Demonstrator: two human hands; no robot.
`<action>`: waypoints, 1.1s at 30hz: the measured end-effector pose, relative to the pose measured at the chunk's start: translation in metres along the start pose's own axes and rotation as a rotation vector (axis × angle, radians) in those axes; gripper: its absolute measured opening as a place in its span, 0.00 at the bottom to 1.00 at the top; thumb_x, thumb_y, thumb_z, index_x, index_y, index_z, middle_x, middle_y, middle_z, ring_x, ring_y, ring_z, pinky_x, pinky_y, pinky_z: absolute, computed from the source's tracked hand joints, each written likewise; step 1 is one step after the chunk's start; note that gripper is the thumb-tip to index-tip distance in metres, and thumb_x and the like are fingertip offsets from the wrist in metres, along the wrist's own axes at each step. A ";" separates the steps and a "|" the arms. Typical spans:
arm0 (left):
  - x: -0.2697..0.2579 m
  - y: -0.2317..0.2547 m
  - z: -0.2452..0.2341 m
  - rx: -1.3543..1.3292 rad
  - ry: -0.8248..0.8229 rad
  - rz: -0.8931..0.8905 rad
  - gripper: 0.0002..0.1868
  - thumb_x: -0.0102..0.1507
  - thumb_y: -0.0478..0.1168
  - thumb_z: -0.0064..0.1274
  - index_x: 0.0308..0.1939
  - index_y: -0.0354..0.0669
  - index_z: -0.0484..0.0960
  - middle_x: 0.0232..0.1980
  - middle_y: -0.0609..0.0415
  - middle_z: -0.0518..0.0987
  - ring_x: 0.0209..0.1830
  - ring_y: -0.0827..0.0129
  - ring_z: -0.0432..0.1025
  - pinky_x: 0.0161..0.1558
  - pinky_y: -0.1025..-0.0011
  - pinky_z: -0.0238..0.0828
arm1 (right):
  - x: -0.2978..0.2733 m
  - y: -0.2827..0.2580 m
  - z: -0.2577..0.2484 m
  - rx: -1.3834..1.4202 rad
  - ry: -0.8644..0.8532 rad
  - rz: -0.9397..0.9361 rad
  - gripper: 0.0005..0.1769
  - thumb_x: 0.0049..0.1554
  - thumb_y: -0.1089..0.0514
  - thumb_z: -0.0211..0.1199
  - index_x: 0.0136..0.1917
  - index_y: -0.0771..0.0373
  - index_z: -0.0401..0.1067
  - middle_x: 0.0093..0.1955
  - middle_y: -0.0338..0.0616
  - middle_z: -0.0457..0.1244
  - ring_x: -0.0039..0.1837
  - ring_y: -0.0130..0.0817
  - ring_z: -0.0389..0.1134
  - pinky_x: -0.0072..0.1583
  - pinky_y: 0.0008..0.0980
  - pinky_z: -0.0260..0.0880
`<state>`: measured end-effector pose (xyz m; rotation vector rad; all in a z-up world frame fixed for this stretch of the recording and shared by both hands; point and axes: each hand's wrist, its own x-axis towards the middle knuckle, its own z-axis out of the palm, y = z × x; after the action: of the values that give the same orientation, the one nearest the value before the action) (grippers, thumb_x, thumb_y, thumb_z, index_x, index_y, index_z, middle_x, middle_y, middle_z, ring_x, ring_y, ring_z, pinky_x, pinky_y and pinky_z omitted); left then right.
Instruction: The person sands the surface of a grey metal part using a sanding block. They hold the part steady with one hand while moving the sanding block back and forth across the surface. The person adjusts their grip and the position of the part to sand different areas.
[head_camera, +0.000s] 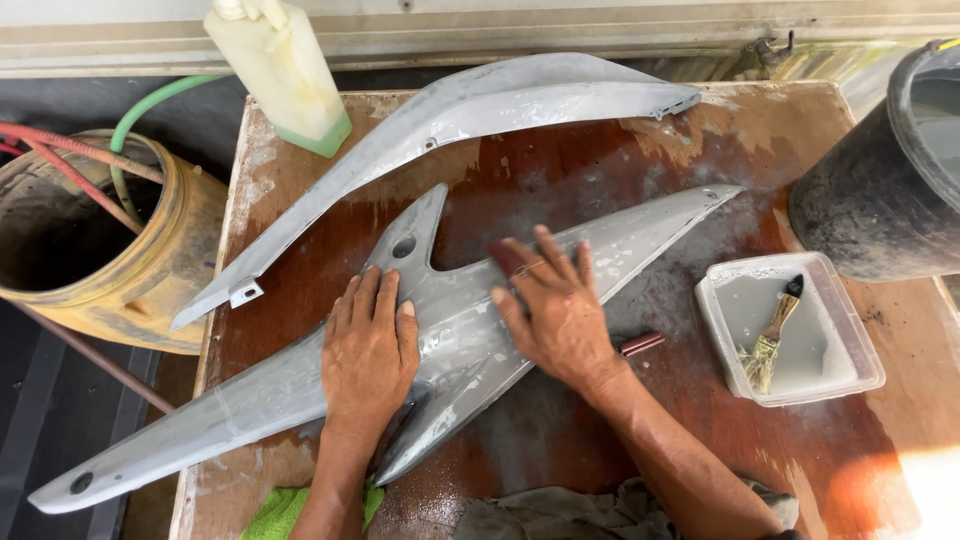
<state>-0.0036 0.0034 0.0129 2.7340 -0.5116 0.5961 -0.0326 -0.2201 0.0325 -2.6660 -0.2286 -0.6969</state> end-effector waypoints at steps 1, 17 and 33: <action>0.000 0.000 0.000 -0.003 -0.001 0.008 0.25 0.73 0.49 0.34 0.66 0.41 0.77 0.65 0.43 0.77 0.67 0.49 0.71 0.65 0.52 0.66 | 0.001 -0.001 -0.003 -0.004 0.004 0.007 0.20 0.66 0.43 0.53 0.46 0.58 0.76 0.70 0.44 0.65 0.77 0.55 0.57 0.72 0.73 0.45; 0.000 0.000 -0.003 0.021 -0.019 0.003 0.25 0.74 0.50 0.33 0.67 0.43 0.76 0.65 0.45 0.77 0.68 0.52 0.71 0.66 0.54 0.66 | -0.005 0.038 -0.008 -0.045 0.019 0.135 0.19 0.67 0.43 0.52 0.48 0.56 0.77 0.70 0.37 0.66 0.78 0.47 0.58 0.72 0.70 0.48; -0.001 -0.001 0.001 0.031 0.008 0.000 0.25 0.73 0.50 0.34 0.66 0.42 0.77 0.65 0.45 0.77 0.67 0.52 0.72 0.65 0.54 0.67 | -0.006 0.039 -0.017 -0.144 0.073 0.256 0.20 0.67 0.46 0.52 0.48 0.60 0.78 0.68 0.42 0.67 0.76 0.53 0.60 0.71 0.74 0.50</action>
<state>-0.0038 0.0039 0.0112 2.7594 -0.5044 0.6194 -0.0355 -0.2630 0.0305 -2.7299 0.1862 -0.7490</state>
